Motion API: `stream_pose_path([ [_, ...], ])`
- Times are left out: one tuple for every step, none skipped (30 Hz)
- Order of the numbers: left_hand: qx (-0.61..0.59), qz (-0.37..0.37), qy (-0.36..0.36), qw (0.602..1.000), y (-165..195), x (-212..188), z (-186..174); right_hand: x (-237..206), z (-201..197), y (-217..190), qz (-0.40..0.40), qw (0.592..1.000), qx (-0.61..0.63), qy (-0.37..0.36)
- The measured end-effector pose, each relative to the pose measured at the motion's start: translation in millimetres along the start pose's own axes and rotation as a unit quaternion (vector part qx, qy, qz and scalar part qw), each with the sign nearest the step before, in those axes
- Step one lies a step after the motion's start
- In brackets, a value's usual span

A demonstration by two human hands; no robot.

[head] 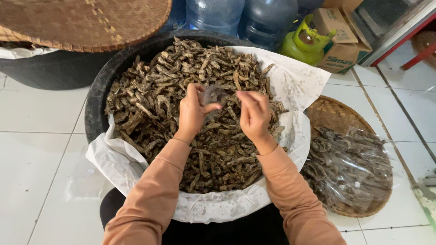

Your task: The person sits on the floor in front of a large basin filled with dried sea cucumber pieces. They open small clear plastic bags, pick individual dried pieces from the basin by hand, place them into a bag, and set filled bags on a woven tray beside them.

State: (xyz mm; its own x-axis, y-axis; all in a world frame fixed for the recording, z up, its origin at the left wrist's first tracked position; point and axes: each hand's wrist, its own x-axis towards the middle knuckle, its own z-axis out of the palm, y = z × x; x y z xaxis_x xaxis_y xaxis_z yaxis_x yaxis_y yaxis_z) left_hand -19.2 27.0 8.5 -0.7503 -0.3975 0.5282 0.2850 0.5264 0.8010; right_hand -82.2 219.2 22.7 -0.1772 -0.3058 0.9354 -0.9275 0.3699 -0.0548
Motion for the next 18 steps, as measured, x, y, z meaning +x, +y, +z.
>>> stream_pose_path([
  [-0.004, 0.044, 0.009, 0.999, 2, -2, -2, 2, -1, -7, -0.047, 0.998, -0.030, -0.033],
  [-0.005, 0.090, 0.019, 0.996, 3, -2, -5, 5, 1, -12, -0.096, 0.992, -0.059, -0.062],
  [0.018, 0.124, 0.039, 0.991, 3, -4, -8, 7, 2, -18, -0.086, 0.989, -0.077, -0.091],
  [0.041, 0.157, 0.055, 0.985, 2, -6, -11, 8, 3, -23, -0.073, 0.985, -0.095, -0.122],
  [0.063, 0.189, 0.070, 0.977, 1, -8, -13, 10, 3, -28, -0.060, 0.980, -0.113, -0.154],
  [0.080, 0.179, 0.093, 0.976, 0, -10, -14, 10, 3, -34, -0.080, 0.974, -0.131, -0.169],
  [0.096, 0.169, 0.116, 0.974, -2, -12, -14, 11, 3, -39, -0.100, 0.966, -0.149, -0.184],
  [0.110, 0.161, 0.140, 0.971, -3, -12, -13, 12, 2, -44, -0.122, 0.958, -0.169, -0.198],
  [0.100, 0.145, 0.142, 0.974, -4, -14, -12, 13, 0, -49, -0.133, 0.955, -0.160, -0.213],
  [0.091, 0.129, 0.144, 0.977, -6, -14, -11, 12, 0, -57, -0.144, 0.951, -0.151, -0.228],
  [0.082, 0.113, 0.145, 0.980, -7, -15, -10, 13, -1, -62, -0.153, 0.948, -0.141, -0.243],
  [0.080, 0.115, 0.143, 0.980, -10, -16, -9, 14, -2, -66, -0.160, 0.950, -0.135, -0.233],
  [0.078, 0.116, 0.141, 0.980, -12, -15, -8, 14, -2, -70, -0.168, 0.952, -0.129, -0.222],
  [0.076, 0.118, 0.140, 0.980, -15, -14, -8, 14, -2, -72, -0.176, 0.954, -0.122, -0.212],
  [0.047, 0.086, 0.125, 0.987, -19, -13, -8, 13, -1, -73, -0.149, 0.961, -0.082, -0.220],
  [0.018, 0.053, 0.110, 0.992, -23, -11, -9, 11, 0, -72, -0.121, 0.965, -0.042, -0.229],
  [-0.012, 0.021, 0.094, 0.995, -26, -10, -8, 9, 2, -69, -0.091, 0.967, -0.002, -0.236],
  [-0.010, 0.046, 0.098, 0.994, -29, -9, -6, 6, 4, -66, -0.013, 0.959, 0.043, -0.280],
])
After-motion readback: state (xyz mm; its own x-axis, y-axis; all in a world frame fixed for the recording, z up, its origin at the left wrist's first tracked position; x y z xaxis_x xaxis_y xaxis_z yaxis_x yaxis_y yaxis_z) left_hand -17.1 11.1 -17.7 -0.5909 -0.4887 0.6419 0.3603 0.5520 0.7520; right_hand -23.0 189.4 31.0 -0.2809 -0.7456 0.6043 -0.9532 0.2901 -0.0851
